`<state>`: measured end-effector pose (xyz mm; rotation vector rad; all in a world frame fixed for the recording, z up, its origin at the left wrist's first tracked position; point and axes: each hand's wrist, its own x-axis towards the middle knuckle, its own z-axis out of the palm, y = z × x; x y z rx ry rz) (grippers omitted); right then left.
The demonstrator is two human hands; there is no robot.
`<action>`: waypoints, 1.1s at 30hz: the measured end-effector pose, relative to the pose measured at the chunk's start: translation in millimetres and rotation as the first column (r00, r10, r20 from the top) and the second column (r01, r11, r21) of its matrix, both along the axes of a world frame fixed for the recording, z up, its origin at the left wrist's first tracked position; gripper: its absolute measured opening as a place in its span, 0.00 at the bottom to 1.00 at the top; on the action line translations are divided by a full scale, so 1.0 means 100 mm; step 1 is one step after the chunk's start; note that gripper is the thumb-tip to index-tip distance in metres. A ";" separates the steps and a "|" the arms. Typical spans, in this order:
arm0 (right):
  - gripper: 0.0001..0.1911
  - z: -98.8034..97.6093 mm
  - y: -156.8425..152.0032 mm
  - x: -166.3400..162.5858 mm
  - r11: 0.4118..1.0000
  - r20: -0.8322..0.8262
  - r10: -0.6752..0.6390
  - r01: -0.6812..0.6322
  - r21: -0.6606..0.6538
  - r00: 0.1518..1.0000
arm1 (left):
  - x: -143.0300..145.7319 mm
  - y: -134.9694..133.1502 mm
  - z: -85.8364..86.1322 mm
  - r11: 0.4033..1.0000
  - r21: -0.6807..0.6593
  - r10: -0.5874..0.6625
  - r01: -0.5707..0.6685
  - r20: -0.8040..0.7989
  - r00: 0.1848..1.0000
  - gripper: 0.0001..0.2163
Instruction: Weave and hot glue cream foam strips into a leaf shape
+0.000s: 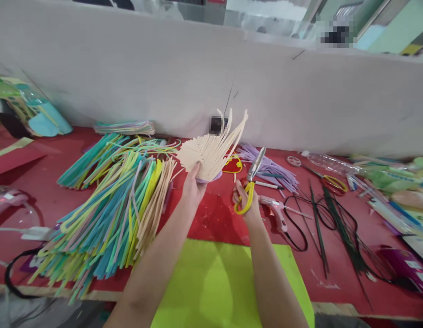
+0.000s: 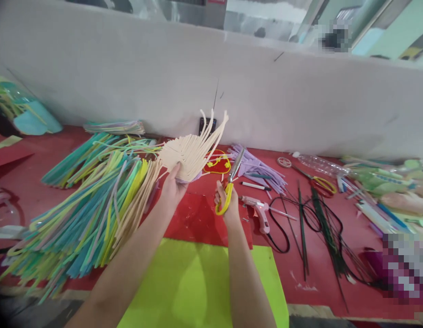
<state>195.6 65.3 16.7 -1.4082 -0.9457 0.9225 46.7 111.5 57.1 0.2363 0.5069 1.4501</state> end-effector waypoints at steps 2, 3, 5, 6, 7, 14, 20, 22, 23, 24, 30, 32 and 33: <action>0.27 0.01 -0.04 -0.06 1.000 -0.072 0.017 -0.016 0.016 0.997 | 0.06 0.02 0.13 0.999 0.048 -0.004 0.005 -0.025 1.000 0.16; 0.28 0.01 -0.06 -0.08 0.999 -0.094 0.031 -0.030 0.020 0.995 | 0.09 0.02 0.18 0.999 0.043 0.011 -0.009 -0.044 0.999 0.17; 0.30 0.00 -0.11 -0.11 0.998 -0.121 0.055 -0.052 0.027 0.991 | 0.12 0.01 0.25 0.998 0.022 0.064 -0.062 -0.071 0.995 0.18; 0.30 -0.01 -0.13 -0.13 0.997 -0.127 0.070 -0.067 0.025 0.989 | 0.13 0.01 0.28 0.997 0.021 0.075 -0.074 -0.073 0.994 0.18; 0.30 -0.02 -0.16 -0.15 0.996 -0.130 0.084 -0.082 0.019 0.988 | 0.14 0.00 0.30 0.997 0.031 0.076 -0.074 -0.071 0.995 0.18; 0.24 -0.01 -0.31 -0.23 0.987 -0.014 0.156 -0.156 -0.028 0.988 | 0.13 -0.05 0.41 0.991 0.063 0.120 -0.115 -0.094 0.988 0.18; 0.24 -0.01 -0.31 -0.23 0.986 -0.002 0.167 -0.167 -0.027 0.986 | 0.17 -0.04 0.35 0.991 0.110 0.098 -0.081 -0.150 0.984 0.18; 0.24 0.00 -0.31 -0.23 0.987 -0.016 0.154 -0.155 -0.041 0.988 | 0.18 -0.04 0.32 0.992 0.099 0.089 -0.073 -0.168 0.982 0.18; 0.25 0.00 -0.31 -0.23 0.988 -0.017 0.149 -0.150 -0.046 0.989 | 0.18 -0.04 0.30 0.993 0.090 0.089 -0.074 -0.176 0.980 0.17; 0.25 0.01 -0.32 -0.22 0.988 -0.016 0.144 -0.145 -0.048 0.989 | 0.19 -0.04 0.30 0.993 0.084 0.092 -0.077 -0.183 0.979 0.17; 0.27 0.00 -0.30 -0.22 0.988 -0.036 0.140 -0.142 -0.056 0.990 | 0.23 -0.07 0.30 0.992 0.109 0.091 -0.070 -0.206 0.974 0.16; 0.27 0.00 -0.30 -0.22 0.988 -0.049 0.133 -0.136 -0.068 0.990 | 0.25 -0.08 0.30 0.993 0.096 0.087 -0.068 -0.208 0.974 0.16; 0.28 0.00 -0.30 -0.22 0.989 -0.049 0.130 -0.134 -0.070 0.990 | 0.25 -0.08 0.29 0.994 0.086 0.082 -0.065 -0.210 0.974 0.17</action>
